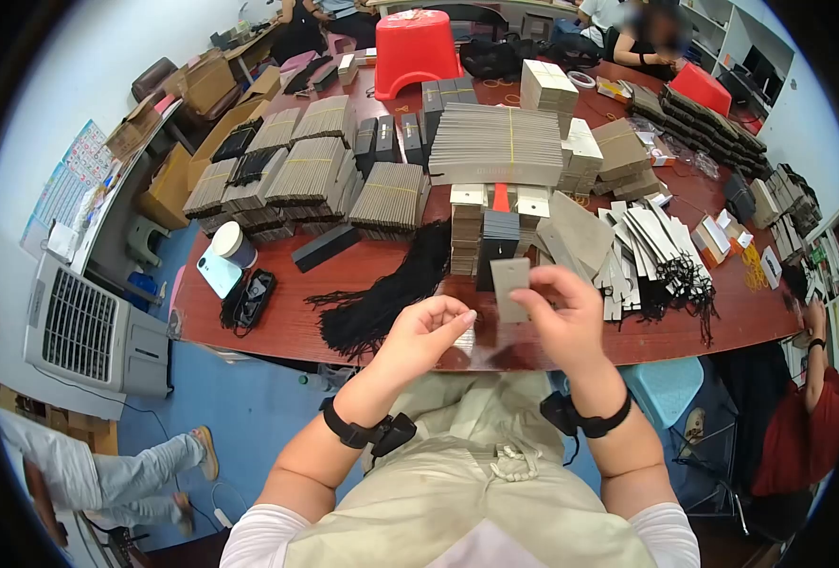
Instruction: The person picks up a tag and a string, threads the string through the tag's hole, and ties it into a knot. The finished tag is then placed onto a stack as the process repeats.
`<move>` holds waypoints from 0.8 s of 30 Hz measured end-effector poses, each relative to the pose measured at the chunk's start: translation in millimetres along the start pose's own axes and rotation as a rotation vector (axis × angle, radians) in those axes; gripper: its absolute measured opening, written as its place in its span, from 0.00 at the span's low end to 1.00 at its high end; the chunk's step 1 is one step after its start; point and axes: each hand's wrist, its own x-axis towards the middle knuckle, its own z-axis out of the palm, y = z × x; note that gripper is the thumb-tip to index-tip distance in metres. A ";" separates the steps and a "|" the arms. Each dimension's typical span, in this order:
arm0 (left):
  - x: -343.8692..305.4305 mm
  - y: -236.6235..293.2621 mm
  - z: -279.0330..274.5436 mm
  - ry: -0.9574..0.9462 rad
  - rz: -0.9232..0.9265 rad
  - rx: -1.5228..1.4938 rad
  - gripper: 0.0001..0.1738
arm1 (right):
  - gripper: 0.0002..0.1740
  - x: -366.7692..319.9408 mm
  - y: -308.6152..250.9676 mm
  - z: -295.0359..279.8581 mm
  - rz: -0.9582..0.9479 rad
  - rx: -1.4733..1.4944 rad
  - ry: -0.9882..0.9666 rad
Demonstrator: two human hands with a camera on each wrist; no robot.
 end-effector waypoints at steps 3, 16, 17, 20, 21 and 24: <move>-5.0 16.7 3.8 -0.021 0.083 0.019 0.07 | 0.06 5.8 4.0 15.1 0.084 0.097 0.065; 20.3 45.3 21.9 0.166 0.276 -0.048 0.07 | 0.16 7.8 11.0 28.6 0.113 -0.071 0.154; 24.5 39.0 19.2 0.198 0.283 -0.040 0.07 | 0.19 9.8 4.7 29.2 0.048 -0.216 0.178; 31.9 24.2 11.7 0.224 0.268 -0.051 0.07 | 0.28 18.8 10.3 33.6 -0.188 -0.507 0.251; 29.9 25.0 11.4 0.226 0.248 -0.050 0.07 | 0.30 21.8 13.3 34.6 -0.271 -0.581 0.278; 22.8 28.2 7.4 0.246 0.219 -0.042 0.06 | 0.26 22.4 16.5 33.7 -0.320 -0.573 0.254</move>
